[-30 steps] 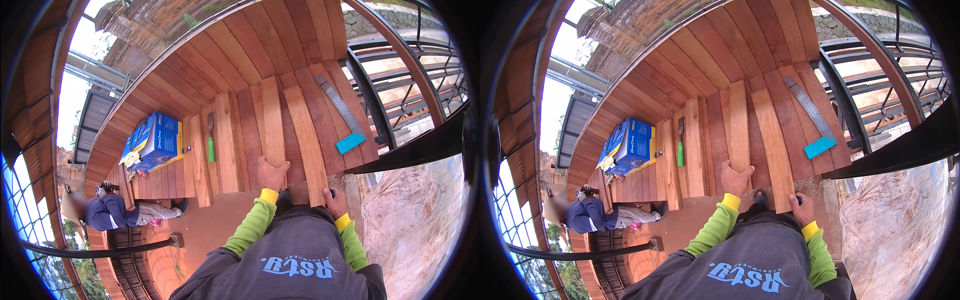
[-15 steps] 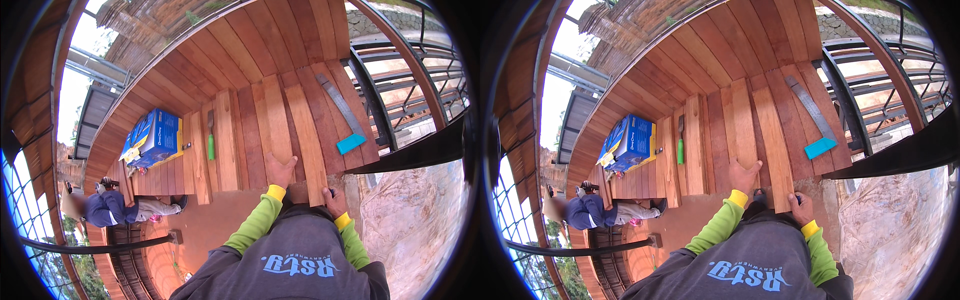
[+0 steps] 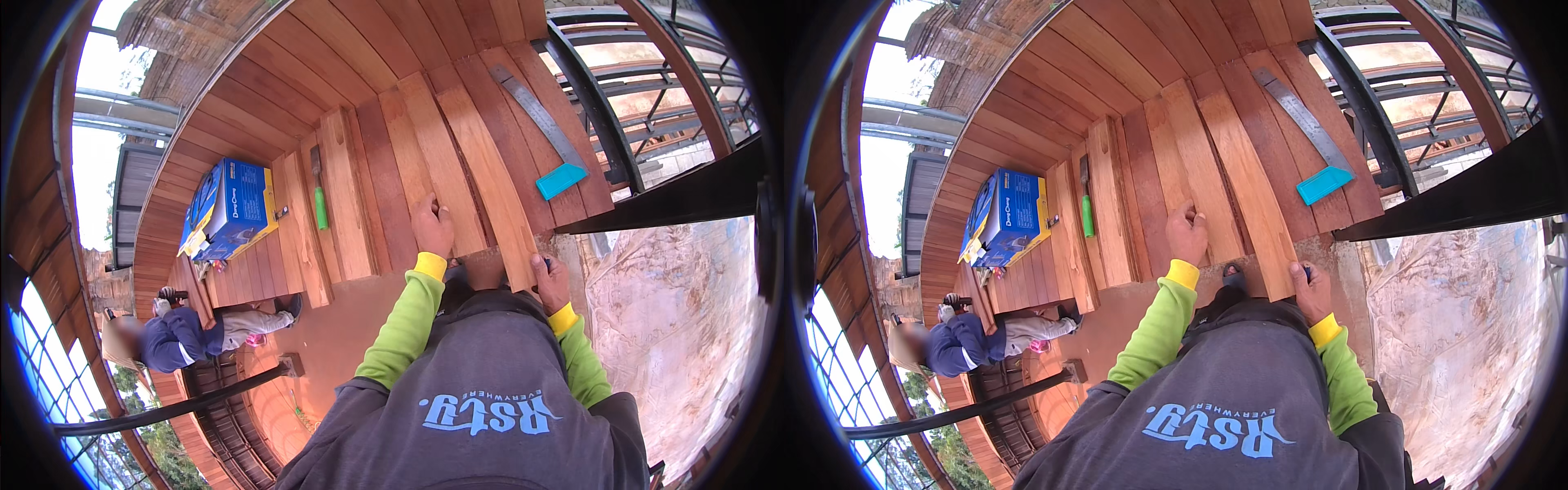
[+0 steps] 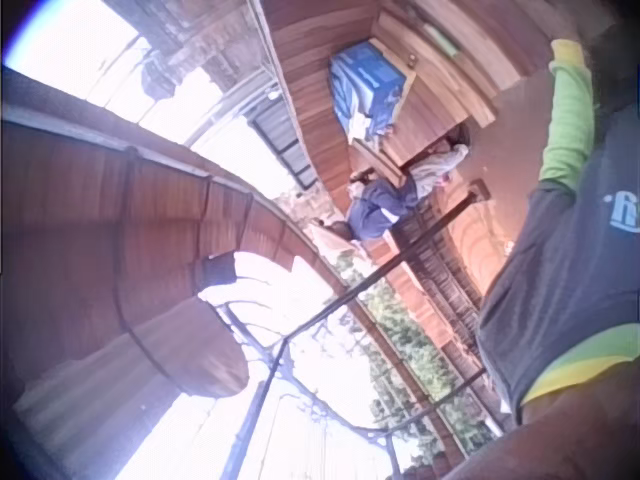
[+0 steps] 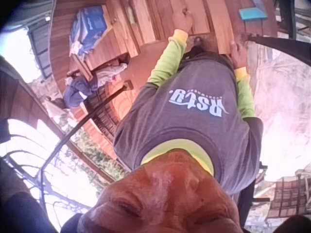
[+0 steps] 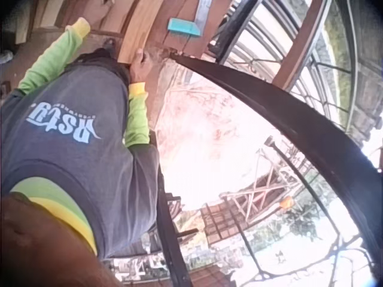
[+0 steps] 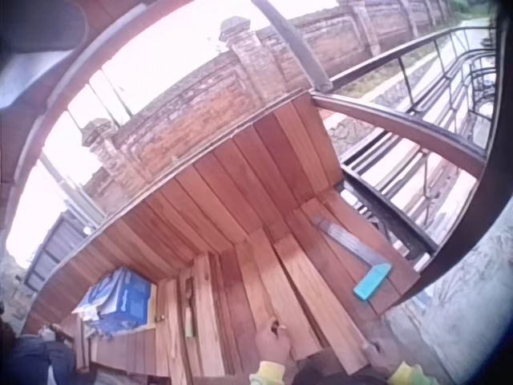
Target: The person places wooden planks onto a curved wooden surface, aligning them with existing boards. They use a pencil to mark the planks and a hammer to secure them in place. The person repeats this process for multiple planks, occasionally adjusting their position.
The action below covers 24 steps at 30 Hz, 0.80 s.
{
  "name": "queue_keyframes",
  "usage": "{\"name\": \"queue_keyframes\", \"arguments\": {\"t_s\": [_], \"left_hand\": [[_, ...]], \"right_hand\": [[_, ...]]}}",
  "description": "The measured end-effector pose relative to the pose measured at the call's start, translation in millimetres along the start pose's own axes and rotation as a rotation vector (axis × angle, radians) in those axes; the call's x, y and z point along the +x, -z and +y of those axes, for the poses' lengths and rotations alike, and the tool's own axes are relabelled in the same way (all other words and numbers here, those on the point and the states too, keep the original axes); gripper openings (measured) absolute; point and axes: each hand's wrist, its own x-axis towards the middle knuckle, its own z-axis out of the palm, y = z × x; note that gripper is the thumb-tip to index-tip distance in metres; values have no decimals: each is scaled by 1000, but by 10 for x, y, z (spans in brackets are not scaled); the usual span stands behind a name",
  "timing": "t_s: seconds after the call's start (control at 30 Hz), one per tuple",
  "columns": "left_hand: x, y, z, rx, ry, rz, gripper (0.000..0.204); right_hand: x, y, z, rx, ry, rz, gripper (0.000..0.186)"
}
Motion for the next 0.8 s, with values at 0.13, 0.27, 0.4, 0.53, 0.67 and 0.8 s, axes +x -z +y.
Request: {"name": "queue_keyframes", "arguments": {"t_s": [0.13,0.27,0.4,0.53,0.67,0.8], "left_hand": [[-86,205,30,-64,-48,-59,37],[-396,479,140,209,-356,-117,54],[-477,501,140,327,-461,-237,76],[-452,422,4,402,-454,-242,83],[-483,409,-23,429,-460,-241,84],[-460,462,-5,429,-468,-261,78]], "right_hand": [[-9,12,17,-27,8,0,33],[2,20,5,-24,-1,-11,33],[46,35,114,-32,0,-20,34],[76,-1,61,-83,24,-23,36],[37,-27,127,-26,94,30,39],[-118,-136,-85,81,109,58,39]]}}
